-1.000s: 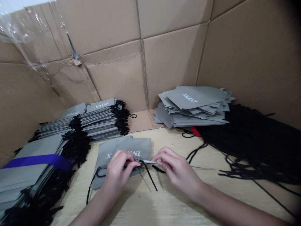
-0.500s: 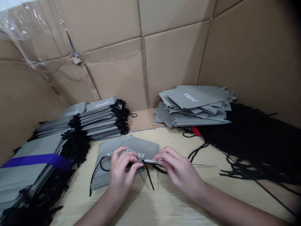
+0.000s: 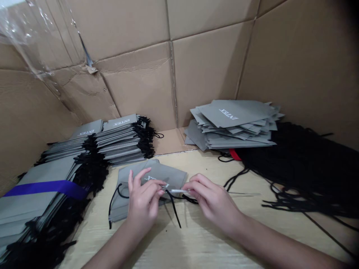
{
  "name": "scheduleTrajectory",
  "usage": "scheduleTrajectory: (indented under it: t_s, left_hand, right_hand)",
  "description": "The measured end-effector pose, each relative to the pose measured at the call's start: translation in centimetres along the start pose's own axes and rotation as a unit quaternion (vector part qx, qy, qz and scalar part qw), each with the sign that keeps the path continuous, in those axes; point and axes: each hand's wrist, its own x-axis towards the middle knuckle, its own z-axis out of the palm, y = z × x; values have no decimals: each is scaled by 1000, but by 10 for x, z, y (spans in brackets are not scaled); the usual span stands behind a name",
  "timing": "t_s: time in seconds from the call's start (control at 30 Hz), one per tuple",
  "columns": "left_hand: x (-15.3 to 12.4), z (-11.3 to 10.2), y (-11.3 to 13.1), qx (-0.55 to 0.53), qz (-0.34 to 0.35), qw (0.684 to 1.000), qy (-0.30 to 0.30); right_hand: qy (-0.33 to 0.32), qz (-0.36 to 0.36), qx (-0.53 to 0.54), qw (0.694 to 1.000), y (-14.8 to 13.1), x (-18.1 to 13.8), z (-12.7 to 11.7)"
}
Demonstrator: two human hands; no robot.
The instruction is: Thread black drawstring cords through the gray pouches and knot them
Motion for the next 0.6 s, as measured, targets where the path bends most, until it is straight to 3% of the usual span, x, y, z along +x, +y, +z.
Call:
scheduleTrajectory:
  t_s: [0.2, 0.6]
  left_hand:
    - [0, 2, 2, -71, -65, 995, -19]
    - [0, 2, 7, -79, -55, 995, -26]
  right_hand:
    - [11, -17, -18, 1000, 0, -1, -2]
    - [-3, -28, -15, 999, -2, 0, -4]
